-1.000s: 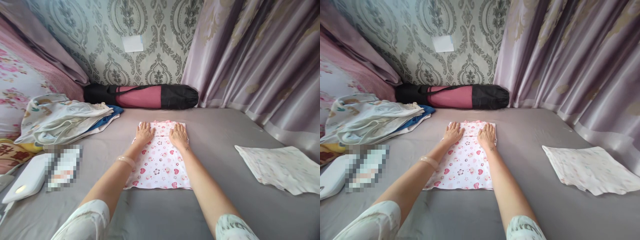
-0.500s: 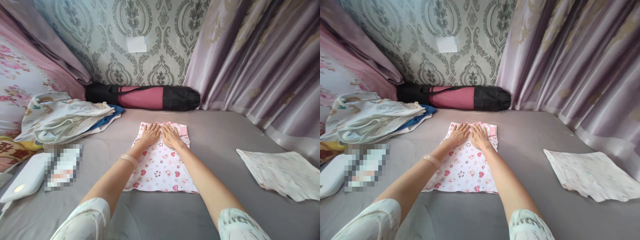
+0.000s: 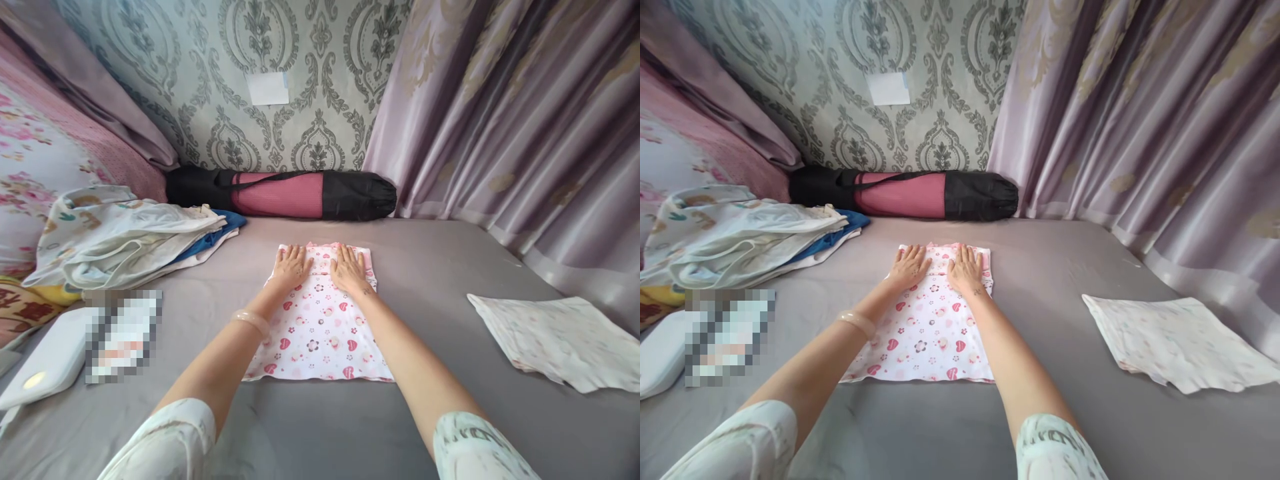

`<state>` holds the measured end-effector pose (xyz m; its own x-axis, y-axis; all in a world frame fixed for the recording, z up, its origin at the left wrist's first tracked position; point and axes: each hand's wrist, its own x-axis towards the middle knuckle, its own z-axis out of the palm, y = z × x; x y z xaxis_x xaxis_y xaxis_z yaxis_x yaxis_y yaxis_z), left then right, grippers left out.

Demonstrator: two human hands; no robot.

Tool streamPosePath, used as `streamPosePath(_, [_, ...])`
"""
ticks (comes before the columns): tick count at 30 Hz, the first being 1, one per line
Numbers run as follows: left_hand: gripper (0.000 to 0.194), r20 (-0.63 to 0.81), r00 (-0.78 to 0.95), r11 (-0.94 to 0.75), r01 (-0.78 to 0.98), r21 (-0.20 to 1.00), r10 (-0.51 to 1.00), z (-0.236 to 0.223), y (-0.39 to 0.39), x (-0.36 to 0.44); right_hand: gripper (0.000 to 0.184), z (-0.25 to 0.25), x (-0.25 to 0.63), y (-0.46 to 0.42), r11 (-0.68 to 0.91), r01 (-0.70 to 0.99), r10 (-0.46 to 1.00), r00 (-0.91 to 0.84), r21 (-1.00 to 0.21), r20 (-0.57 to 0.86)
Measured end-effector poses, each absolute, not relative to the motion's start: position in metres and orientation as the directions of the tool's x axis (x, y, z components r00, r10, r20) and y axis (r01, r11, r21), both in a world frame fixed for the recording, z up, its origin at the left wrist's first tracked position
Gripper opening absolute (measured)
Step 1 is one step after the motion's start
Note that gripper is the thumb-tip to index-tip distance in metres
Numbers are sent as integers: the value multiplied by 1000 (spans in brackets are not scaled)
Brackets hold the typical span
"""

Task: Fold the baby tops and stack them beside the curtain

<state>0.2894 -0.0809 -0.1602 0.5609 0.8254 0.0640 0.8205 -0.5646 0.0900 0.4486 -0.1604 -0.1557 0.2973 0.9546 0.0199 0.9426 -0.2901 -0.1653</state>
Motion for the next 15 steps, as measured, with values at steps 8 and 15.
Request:
streamPosePath(8, [64, 65, 531, -535, 835, 132, 845, -156, -72, 262, 63, -157, 482, -171, -343, 926, 929, 359, -159, 88])
streamPosePath(15, [67, 26, 526, -515, 820, 248, 850, -167, -62, 257, 60, -163, 486, -174, -302, 923, 935, 335, -239, 113])
